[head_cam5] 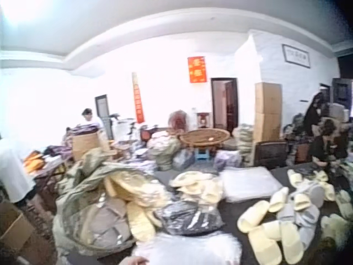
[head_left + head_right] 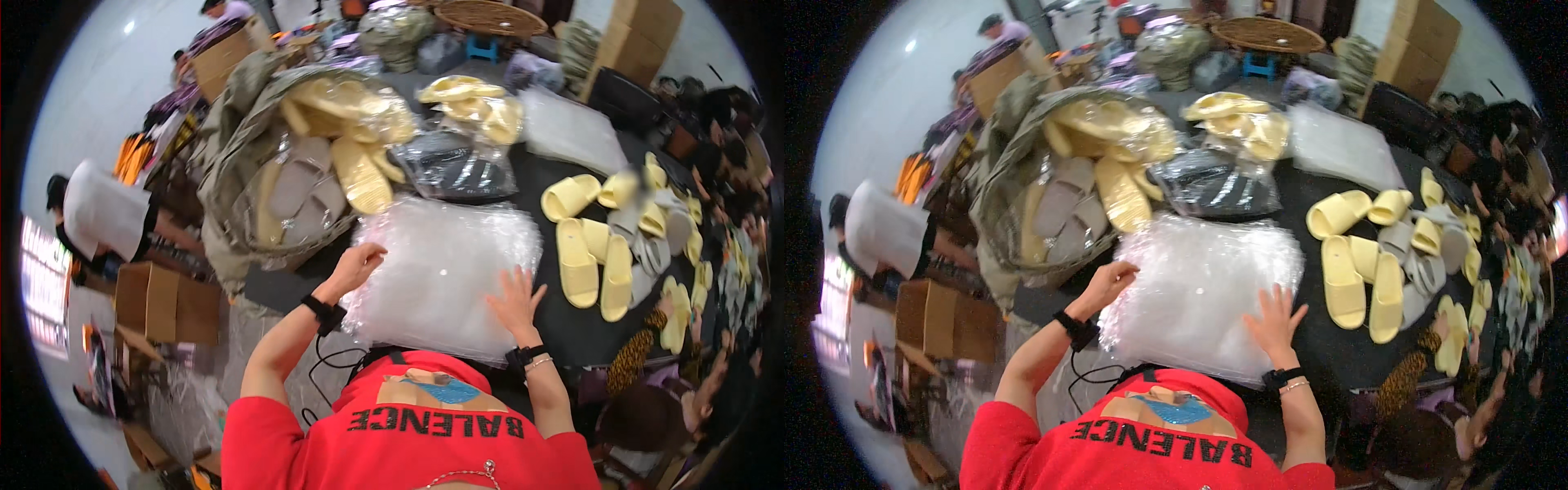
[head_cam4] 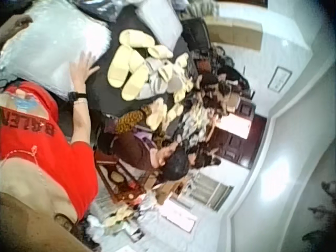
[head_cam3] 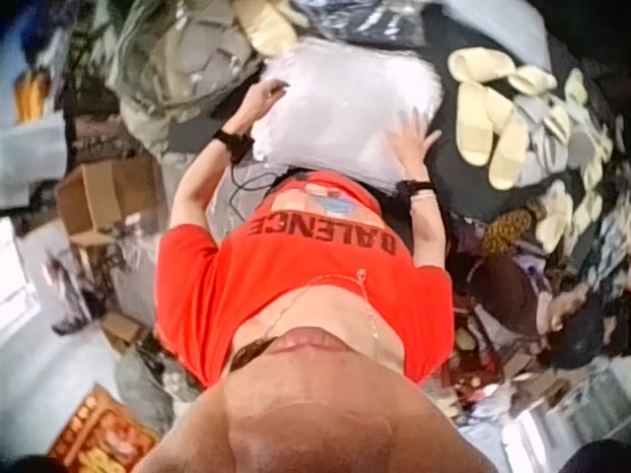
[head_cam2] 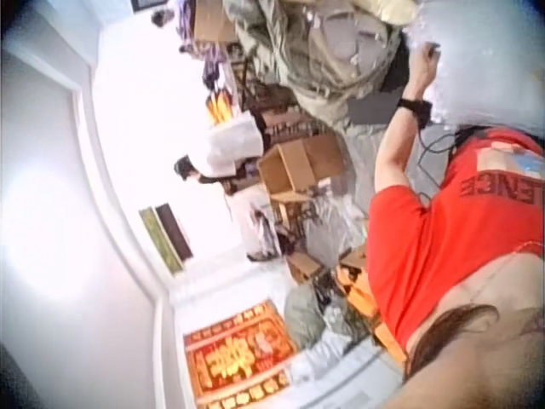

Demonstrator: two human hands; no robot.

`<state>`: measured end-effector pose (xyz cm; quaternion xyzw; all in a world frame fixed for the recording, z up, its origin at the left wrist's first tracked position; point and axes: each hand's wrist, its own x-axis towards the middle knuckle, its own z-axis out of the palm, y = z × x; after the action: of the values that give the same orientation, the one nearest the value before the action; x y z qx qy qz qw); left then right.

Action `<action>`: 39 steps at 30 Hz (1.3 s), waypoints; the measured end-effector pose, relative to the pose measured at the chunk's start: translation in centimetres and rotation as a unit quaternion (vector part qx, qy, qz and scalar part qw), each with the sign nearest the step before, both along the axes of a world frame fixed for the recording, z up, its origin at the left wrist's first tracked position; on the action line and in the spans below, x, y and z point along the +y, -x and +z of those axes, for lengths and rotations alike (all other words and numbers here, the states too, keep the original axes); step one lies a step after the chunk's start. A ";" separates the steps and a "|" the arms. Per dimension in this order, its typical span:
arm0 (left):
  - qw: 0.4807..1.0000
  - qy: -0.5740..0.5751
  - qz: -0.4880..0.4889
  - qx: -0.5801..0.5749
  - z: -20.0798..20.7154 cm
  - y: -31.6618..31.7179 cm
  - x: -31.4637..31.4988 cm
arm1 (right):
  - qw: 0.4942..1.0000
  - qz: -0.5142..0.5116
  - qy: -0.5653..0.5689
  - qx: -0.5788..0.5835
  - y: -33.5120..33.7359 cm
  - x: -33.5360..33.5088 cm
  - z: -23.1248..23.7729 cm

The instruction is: The recorder is sorting and packaging various colors of sandals into plastic bags from a large storage bag.

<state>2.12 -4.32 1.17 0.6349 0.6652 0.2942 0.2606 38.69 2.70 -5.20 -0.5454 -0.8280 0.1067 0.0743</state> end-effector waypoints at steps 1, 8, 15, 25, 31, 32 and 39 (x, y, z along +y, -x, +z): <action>0.999 -0.004 0.046 -0.002 0.0 1.1 -0.6 | 0.999 -0.013 0.025 -0.017 0.1 -0.4 -0.4; 0.925 -0.157 0.347 0.012 -1.5 10.4 -2.8 | 0.996 -0.011 0.086 0.026 -1.4 0.3 -4.0; 0.911 -0.144 0.382 0.053 1.8 16.5 -2.0 | 0.996 -0.020 0.083 0.032 -1.2 0.4 -4.8; 0.861 0.092 0.343 0.365 4.9 19.0 -0.1 | 0.996 -0.021 0.083 0.041 -1.3 0.7 -5.2; 0.947 -0.172 0.269 -0.034 10.8 18.0 3.5 | 0.995 -0.018 0.093 0.035 -1.6 0.5 -4.9; 0.946 -0.195 0.237 -0.104 12.8 16.8 3.8 | 0.995 -0.017 0.093 0.039 -1.4 0.5 -4.6; 0.977 -0.145 -0.020 -0.156 23.9 6.6 3.9 | 0.993 -0.036 0.110 -0.008 -1.1 0.9 -3.0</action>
<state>-4.46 -0.46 25.05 0.6254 0.5539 0.4776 0.2720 39.81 3.58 -8.15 -0.5809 -0.7915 0.1898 0.0107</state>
